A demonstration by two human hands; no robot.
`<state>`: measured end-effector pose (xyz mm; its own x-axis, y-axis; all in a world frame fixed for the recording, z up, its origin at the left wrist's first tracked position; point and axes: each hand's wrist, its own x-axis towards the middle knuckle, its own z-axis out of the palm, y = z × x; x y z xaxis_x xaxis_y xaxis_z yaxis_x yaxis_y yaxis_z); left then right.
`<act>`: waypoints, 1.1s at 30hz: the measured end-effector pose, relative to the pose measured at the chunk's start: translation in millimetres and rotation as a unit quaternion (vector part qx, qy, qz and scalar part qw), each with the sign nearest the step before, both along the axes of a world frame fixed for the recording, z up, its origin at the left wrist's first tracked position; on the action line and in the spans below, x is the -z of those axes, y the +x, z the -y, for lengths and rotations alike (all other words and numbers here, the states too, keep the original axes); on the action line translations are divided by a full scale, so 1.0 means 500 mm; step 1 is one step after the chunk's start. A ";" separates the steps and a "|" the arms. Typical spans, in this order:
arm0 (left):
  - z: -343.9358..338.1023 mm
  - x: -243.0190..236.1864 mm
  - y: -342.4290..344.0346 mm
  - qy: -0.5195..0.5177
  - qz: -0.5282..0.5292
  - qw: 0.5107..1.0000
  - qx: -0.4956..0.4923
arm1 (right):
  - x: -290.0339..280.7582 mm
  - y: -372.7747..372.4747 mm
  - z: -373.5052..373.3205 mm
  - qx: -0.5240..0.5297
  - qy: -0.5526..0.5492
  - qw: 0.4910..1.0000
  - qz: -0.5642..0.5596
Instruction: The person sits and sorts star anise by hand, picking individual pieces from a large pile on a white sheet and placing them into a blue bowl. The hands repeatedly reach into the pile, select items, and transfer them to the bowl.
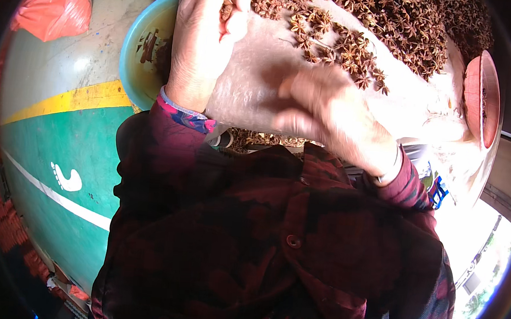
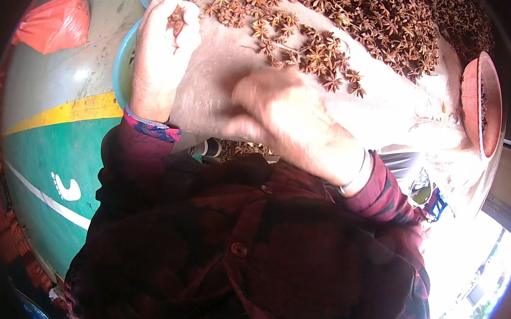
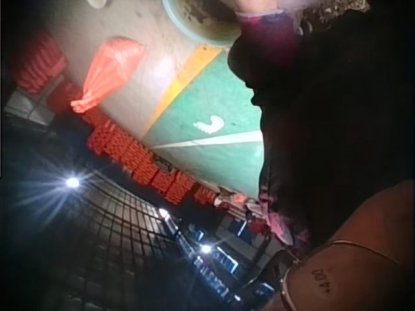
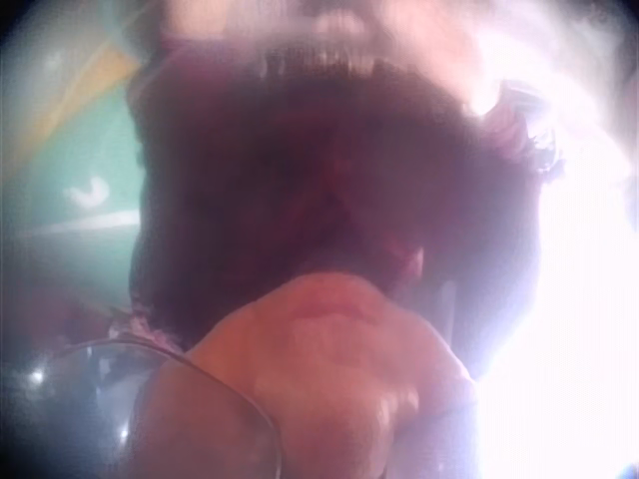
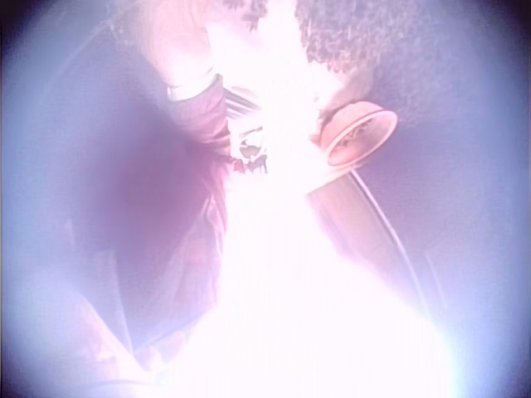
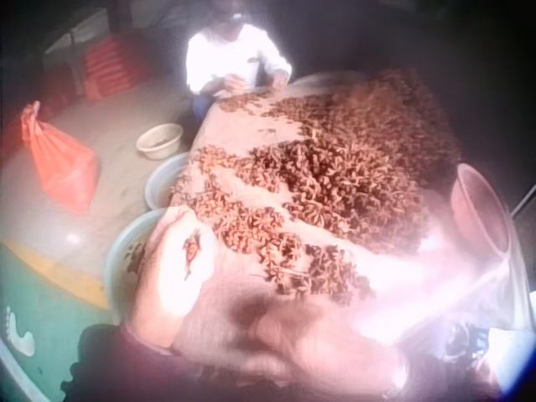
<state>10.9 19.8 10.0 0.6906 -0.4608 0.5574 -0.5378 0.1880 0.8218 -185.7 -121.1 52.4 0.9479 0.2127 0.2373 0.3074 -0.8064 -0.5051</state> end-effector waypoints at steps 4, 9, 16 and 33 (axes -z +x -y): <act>-0.012 0.010 0.013 -0.129 -0.499 0.826 0.228 | 0.034 0.065 0.012 0.158 -0.266 0.949 0.053; -0.005 0.008 0.011 -0.153 -0.489 0.822 0.249 | 0.036 0.131 0.008 0.111 -0.440 0.890 0.034; 0.038 0.013 -0.039 0.136 -0.088 0.981 0.103 | -0.026 0.086 0.082 0.150 0.111 0.982 -0.035; 0.037 0.051 -0.084 0.359 0.191 0.911 0.061 | -0.001 0.022 0.117 0.187 -0.088 0.978 -0.006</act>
